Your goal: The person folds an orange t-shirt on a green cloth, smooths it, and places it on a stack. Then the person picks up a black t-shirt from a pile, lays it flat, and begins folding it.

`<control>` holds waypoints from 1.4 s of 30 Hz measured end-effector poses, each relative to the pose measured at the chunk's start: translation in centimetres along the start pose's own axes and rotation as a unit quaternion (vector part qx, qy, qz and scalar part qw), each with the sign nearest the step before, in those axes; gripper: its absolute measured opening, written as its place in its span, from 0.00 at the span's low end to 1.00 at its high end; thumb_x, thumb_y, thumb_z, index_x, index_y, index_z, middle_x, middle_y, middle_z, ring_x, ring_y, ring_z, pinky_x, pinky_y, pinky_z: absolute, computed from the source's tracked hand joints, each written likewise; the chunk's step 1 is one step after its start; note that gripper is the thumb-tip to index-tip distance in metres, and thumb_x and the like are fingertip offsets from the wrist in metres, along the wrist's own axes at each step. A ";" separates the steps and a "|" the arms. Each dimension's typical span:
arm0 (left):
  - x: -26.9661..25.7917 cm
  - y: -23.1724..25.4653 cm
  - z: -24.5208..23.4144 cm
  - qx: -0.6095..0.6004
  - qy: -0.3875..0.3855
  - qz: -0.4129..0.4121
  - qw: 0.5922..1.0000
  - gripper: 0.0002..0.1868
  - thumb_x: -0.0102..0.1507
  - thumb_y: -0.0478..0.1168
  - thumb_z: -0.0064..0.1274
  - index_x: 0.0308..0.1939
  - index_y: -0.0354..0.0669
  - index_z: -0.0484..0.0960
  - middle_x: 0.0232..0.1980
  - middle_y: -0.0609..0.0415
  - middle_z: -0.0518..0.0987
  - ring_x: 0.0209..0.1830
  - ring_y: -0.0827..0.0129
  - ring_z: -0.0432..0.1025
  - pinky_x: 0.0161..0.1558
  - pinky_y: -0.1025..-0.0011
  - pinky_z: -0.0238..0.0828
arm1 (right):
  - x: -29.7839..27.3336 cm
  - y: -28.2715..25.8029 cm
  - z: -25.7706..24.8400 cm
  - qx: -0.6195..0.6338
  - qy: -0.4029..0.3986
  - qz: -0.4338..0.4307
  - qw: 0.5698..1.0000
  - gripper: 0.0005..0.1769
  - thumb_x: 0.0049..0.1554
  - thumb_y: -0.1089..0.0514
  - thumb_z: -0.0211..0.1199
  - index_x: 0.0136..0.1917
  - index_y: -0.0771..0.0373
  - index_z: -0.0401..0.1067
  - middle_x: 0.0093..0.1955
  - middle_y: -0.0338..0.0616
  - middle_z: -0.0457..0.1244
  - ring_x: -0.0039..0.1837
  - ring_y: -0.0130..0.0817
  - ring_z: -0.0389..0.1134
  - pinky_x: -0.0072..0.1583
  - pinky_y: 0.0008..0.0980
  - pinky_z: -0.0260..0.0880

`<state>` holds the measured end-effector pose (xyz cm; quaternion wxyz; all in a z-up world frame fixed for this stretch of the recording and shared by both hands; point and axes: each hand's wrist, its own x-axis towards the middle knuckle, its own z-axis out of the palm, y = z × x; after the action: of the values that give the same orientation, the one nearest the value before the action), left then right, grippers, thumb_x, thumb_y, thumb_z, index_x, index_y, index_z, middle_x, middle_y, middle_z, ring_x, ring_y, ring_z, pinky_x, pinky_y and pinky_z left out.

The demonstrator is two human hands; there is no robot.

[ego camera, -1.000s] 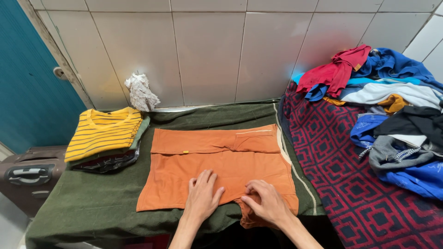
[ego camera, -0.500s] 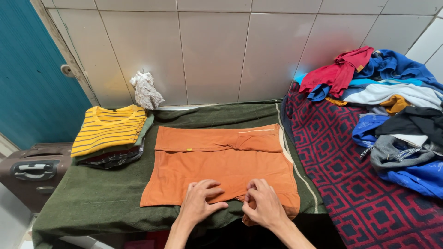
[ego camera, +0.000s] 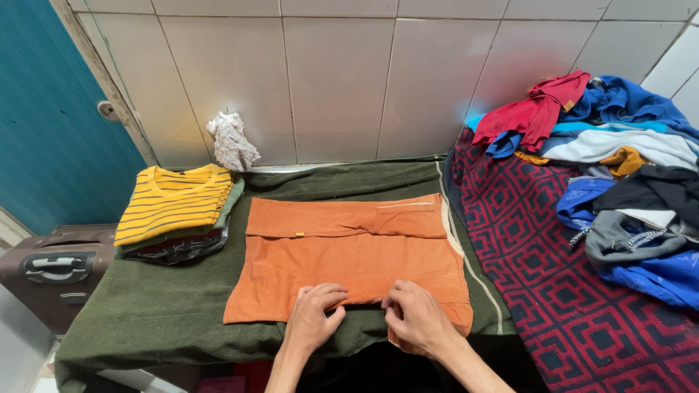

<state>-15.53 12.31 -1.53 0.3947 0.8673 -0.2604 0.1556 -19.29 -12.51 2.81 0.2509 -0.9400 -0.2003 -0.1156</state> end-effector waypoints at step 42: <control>-0.5 -6.7 -10.4 0.200 0.054 -0.181 0.961 0.24 0.54 0.30 0.48 0.49 0.59 0.87 0.43 0.51 0.87 0.44 0.42 0.78 0.49 0.49 0.75 | 2.5 1.1 -11.9 0.031 -0.031 0.329 0.943 0.16 0.65 0.57 0.51 0.57 0.55 0.80 0.33 0.46 0.72 0.28 0.36 0.75 0.34 0.31 0.73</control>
<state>-12.79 24.10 0.84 0.2483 0.9514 -0.0409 0.1774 -17.92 -18.79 13.24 0.2980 -0.9483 0.1086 0.0087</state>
